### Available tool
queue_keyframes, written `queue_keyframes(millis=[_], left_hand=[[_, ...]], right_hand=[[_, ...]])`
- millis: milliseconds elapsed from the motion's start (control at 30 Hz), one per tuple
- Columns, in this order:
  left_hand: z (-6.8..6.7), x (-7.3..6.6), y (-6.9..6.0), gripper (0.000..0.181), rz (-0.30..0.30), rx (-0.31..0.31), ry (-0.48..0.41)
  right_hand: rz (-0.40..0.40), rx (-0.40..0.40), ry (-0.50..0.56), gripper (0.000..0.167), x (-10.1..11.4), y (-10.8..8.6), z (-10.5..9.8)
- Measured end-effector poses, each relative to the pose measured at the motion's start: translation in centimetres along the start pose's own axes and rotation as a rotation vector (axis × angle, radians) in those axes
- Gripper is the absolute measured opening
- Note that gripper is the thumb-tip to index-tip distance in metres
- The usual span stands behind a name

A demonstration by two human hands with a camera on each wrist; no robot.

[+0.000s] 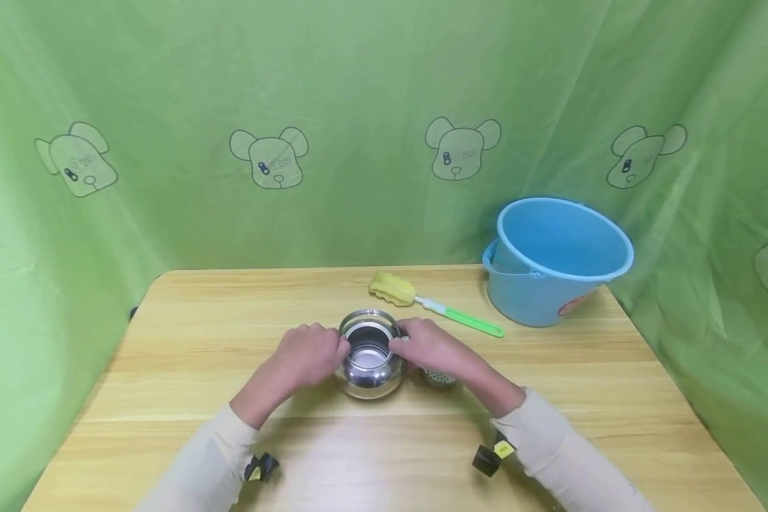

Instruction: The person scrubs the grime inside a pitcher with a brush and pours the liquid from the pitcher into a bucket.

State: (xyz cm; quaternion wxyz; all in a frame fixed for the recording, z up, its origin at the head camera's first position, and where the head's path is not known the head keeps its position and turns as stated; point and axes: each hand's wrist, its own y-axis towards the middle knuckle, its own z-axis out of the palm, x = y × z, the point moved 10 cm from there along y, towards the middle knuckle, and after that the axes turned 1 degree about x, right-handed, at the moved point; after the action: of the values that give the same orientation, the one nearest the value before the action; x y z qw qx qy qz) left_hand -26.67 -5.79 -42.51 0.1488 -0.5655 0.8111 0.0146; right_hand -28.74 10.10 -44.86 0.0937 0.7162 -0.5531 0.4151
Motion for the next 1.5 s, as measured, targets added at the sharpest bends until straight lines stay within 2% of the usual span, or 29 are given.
queue_keyframes(millis=[100, 233, 433, 600, 800, 933, 1267, 1367, 1500], left_hand=[[0.3, 0.6, 0.3, 0.042, -0.031, 0.04, -0.107], [0.5, 1.3, 0.6, 0.04, -0.07, 0.062, -0.204], [0.6, 1.5, 0.6, 0.042, -0.094, 0.053, -0.271], [0.4, 1.4, 0.5, 0.042, -0.121, 0.043, -0.317], [-0.7, 0.8, 0.6, 0.041, -0.135, 0.029, -0.338], [-1.3, 0.6, 1.0, 0.044, -0.139, 0.03, -0.344], [-2.8, 0.2, 2.4, 0.05, -0.142, 0.021, -0.401], [-3.4, 0.0, 2.6, 0.056, -0.138, 0.005, -0.4], [-4.1, -0.8, 2.9, 0.059, -0.116, -0.017, -0.378]], right_hand=[[0.003, -0.006, 0.017, 0.032, -0.1, -0.1, -0.1], [0.0, -0.013, 0.051, 0.029, -0.1, -0.3, -0.2], [-0.02, -0.026, 0.074, 0.027, -0.1, -0.3, -0.6], [-0.024, -0.042, 0.066, 0.034, -0.1, -0.4, -1.0], [-0.057, -0.12, 0.013, 0.05, 0.5, -0.9, -2.7], [-0.066, -0.15, 0.035, 0.058, 0.6, -1.3, -3.5], [-0.092, -0.197, 0.079, 0.058, 0.6, -2.2, -5.8], [-0.077, -0.182, 0.127, 0.061, 0.3, -2.5, -6.4], [-0.043, -0.113, 0.279, 0.065, -0.4, -2.5, -6.7]])
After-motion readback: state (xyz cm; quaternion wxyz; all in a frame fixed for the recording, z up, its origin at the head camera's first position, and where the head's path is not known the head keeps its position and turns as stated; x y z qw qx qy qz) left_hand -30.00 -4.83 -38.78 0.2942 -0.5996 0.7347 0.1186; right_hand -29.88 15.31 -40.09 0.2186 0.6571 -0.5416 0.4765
